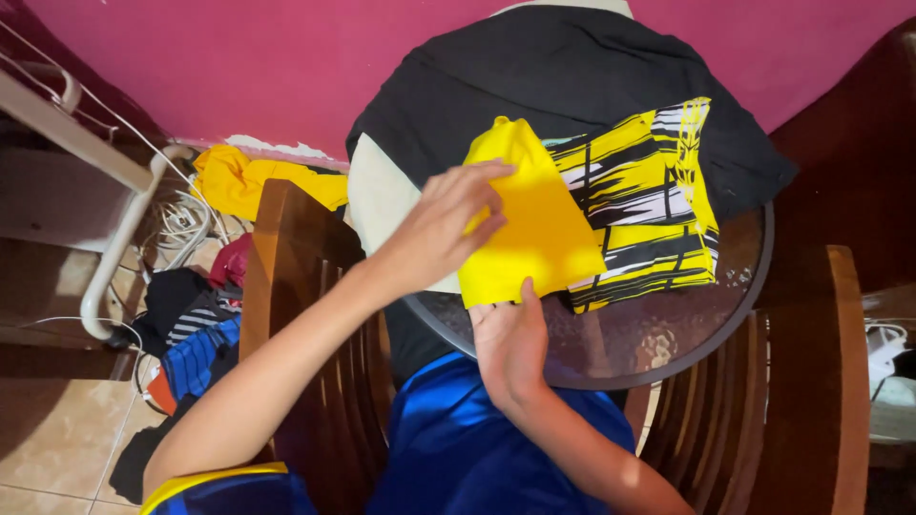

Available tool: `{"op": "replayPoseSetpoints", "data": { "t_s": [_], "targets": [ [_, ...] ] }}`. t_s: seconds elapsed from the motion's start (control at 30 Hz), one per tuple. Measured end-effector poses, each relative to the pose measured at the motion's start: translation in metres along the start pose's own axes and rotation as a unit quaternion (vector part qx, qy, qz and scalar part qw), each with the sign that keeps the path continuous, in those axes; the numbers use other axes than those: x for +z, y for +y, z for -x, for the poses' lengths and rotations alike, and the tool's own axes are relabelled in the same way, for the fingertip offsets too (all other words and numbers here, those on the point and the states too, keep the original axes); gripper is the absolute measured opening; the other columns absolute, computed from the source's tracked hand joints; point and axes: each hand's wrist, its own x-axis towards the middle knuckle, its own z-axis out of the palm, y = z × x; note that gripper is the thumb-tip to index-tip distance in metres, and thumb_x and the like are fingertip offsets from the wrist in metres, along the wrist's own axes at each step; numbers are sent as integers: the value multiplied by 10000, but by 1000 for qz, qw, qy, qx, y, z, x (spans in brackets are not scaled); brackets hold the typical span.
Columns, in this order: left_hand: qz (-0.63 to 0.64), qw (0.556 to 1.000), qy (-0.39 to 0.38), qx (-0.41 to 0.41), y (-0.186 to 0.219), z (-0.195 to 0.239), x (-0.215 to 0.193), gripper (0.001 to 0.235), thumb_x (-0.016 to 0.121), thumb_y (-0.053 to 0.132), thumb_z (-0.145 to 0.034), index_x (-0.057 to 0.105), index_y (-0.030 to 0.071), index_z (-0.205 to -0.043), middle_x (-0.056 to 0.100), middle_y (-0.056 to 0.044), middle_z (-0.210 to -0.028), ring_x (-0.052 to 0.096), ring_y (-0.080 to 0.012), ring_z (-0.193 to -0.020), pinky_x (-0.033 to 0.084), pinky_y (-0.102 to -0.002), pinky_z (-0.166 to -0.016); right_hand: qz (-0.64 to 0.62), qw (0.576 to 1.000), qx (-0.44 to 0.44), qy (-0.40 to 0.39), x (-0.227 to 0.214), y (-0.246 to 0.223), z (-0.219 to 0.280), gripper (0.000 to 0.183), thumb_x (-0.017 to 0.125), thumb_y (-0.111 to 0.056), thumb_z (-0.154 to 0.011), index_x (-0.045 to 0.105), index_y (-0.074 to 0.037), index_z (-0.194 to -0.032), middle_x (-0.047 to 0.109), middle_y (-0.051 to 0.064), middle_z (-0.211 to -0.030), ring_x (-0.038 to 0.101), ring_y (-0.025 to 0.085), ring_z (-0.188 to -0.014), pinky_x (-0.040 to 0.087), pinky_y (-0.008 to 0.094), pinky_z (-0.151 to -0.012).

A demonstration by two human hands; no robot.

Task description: The person is folding various items of laundry, including shirts and pants, on a small glass-topped table.

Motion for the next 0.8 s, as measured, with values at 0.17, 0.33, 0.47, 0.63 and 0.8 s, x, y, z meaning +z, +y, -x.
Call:
{"op": "replayPoseSetpoints", "data": {
  "t_s": [0.17,0.33,0.47,0.63,0.8],
  "targets": [
    [-148,987,-55,-20,-39,10,-4,62,549,216,-1048,565,167,-1082,544,-7,-1317,497,-233,-1322,429,-404,-967,12,999,7,51,15,2,8,629,482,-427,-1065,293,-190,-1616,155,107,-1706,198,357,-1562,113,531,-1256],
    [-117,991,-26,-67,-51,-29,-29,409,527,83,-1020,520,148,-1423,563,-60,-1354,519,-297,-1243,455,-478,-934,4,998,25,56,45,-9,24,712,533,-463,-1038,253,-191,-1632,134,138,-1714,192,363,-1562,99,540,-1257],
    [141,975,-86,-146,-101,-52,-14,394,496,129,-1017,601,120,-1397,588,-96,-1413,454,-245,-1201,375,-377,-1067,0,999,38,38,66,-22,30,806,596,-449,-1023,175,-158,-1647,73,162,-1717,139,364,-1572,78,538,-1253],
    [241,943,-96,-208,-93,-49,-8,188,566,248,-1015,682,158,-1131,485,-37,-1093,405,-179,-1078,334,-276,-1067,39,997,52,38,75,-25,32,850,551,-441,-1052,59,-96,-1654,-54,222,-1701,56,400,-1569,14,555,-1246],
    [156,948,-67,-269,-120,-44,-9,167,477,267,-1071,582,178,-976,496,-15,-1098,416,-177,-1160,272,-363,-1066,21,998,0,64,70,-12,32,608,436,-302,-980,380,-155,-1567,434,85,-1632,401,282,-1495,266,473,-1250]
  ]
}}
